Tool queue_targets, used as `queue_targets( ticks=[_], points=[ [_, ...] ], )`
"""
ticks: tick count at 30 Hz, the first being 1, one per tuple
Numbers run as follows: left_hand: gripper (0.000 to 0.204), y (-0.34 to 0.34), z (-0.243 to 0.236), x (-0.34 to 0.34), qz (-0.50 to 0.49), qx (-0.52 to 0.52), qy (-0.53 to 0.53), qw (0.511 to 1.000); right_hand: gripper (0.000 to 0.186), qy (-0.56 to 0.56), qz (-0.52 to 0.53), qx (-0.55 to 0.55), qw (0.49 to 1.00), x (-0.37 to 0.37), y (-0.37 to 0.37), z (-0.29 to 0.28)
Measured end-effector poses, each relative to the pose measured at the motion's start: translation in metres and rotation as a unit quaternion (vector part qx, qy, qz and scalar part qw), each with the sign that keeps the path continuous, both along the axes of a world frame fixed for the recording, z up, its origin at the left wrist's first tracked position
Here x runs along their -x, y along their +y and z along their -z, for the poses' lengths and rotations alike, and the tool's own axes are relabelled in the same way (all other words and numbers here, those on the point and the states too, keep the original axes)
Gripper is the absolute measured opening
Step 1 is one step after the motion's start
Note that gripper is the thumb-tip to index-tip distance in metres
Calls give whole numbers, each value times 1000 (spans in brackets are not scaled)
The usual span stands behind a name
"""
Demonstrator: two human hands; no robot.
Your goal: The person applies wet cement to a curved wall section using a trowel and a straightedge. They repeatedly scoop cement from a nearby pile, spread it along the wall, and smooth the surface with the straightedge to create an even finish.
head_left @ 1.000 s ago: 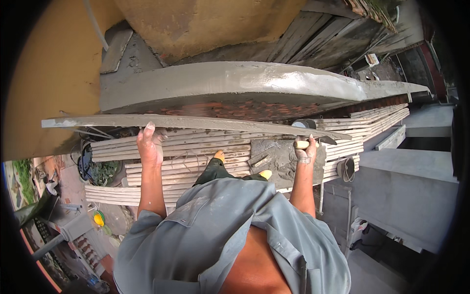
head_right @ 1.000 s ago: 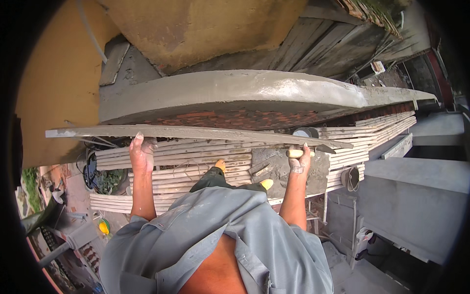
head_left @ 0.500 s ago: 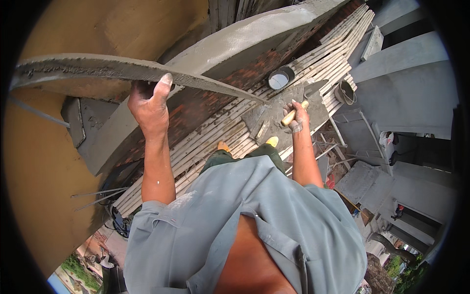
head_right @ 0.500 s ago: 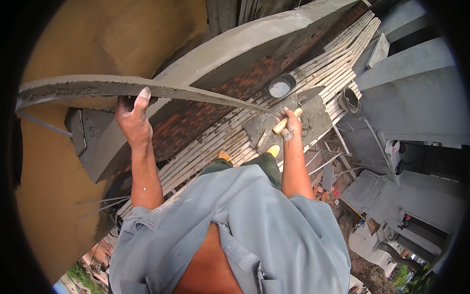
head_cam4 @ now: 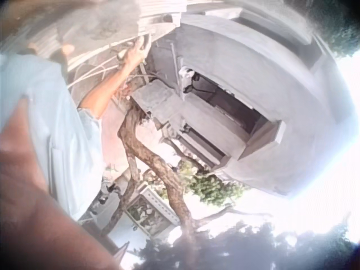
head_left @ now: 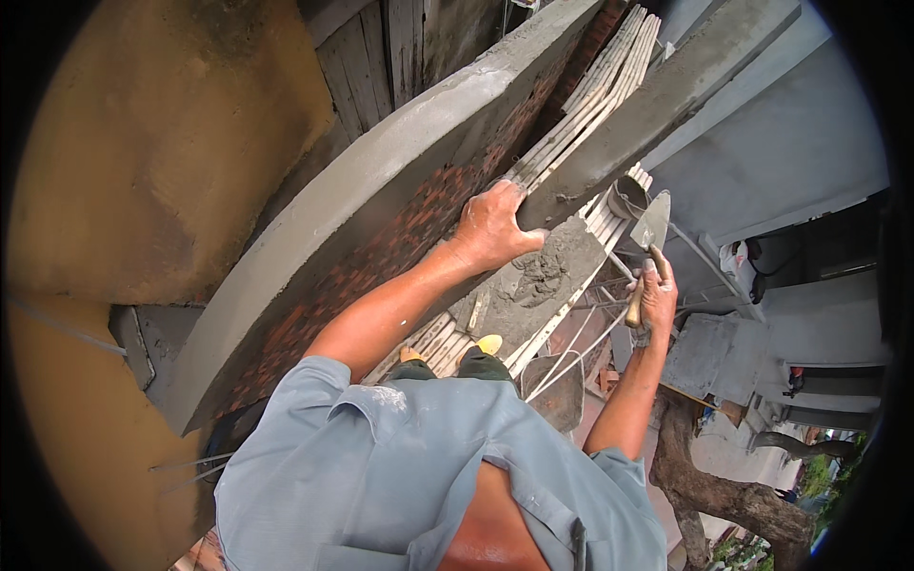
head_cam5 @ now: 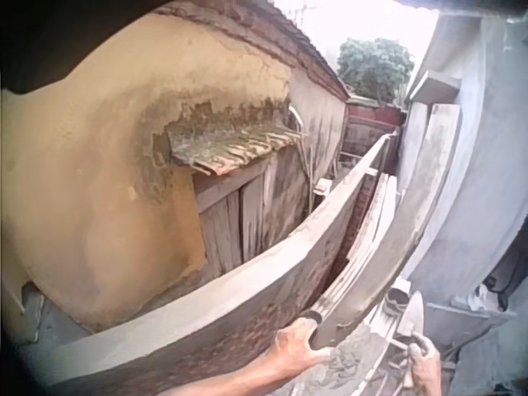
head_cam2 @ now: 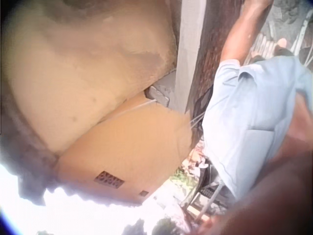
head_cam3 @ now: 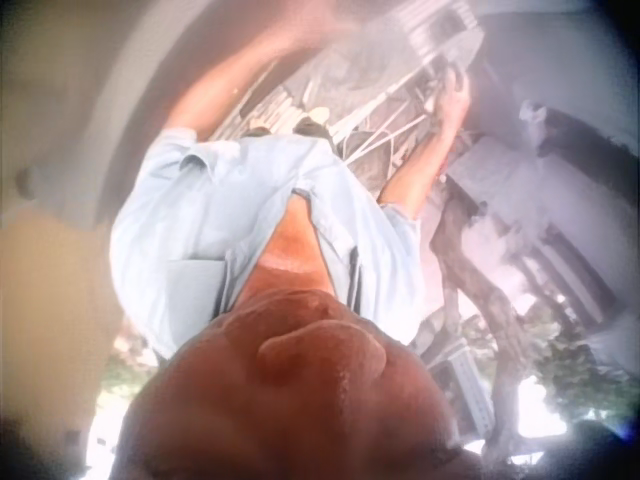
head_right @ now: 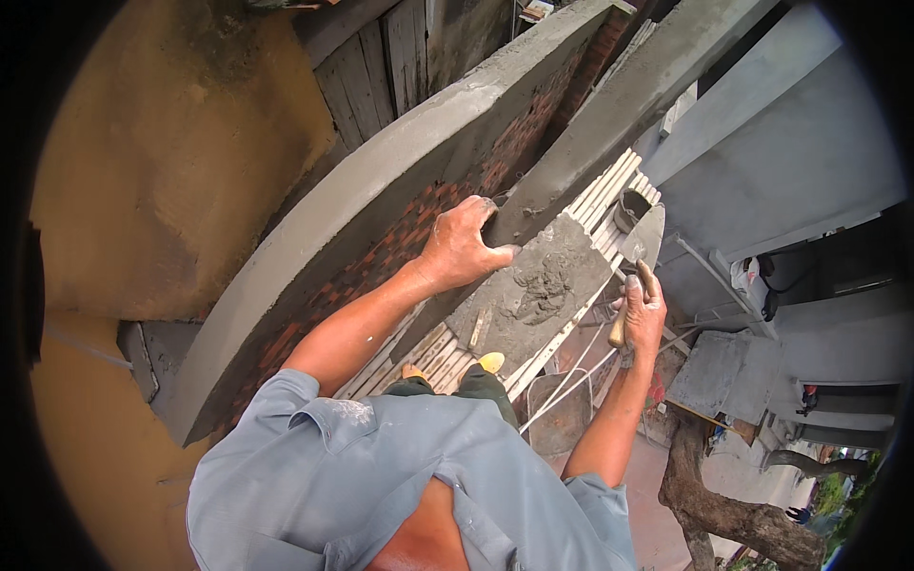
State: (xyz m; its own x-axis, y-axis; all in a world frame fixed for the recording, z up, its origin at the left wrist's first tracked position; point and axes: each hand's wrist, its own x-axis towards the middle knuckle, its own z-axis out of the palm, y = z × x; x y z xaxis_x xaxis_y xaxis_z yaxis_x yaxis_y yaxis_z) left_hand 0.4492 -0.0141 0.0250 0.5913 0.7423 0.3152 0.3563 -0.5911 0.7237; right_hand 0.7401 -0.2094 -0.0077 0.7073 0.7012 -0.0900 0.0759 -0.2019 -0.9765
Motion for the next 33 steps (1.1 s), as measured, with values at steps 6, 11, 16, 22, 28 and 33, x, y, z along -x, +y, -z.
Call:
queue_targets(
  ticks=[6,11,16,22,28,33],
  points=[
    [51,-28,-7,-93,94,15,27,995,83,-102,-17,-115,988,-61,-12,-121],
    [48,-54,-2,-156,144,6,21,989,97,-202,-19,-146,968,-96,-13,-187],
    [49,-72,16,-210,151,-25,-4,988,103,-258,-12,-162,952,-116,-24,-199],
    [45,-82,22,-246,206,-31,25,978,82,-212,-29,-229,950,-114,-25,-197],
    [44,-76,-2,-262,239,-31,-9,971,51,-248,80,-223,939,-114,-26,-224],
    [45,-71,-21,-266,260,-53,-40,963,43,-266,114,-234,928,-104,-28,-252]
  ],
)
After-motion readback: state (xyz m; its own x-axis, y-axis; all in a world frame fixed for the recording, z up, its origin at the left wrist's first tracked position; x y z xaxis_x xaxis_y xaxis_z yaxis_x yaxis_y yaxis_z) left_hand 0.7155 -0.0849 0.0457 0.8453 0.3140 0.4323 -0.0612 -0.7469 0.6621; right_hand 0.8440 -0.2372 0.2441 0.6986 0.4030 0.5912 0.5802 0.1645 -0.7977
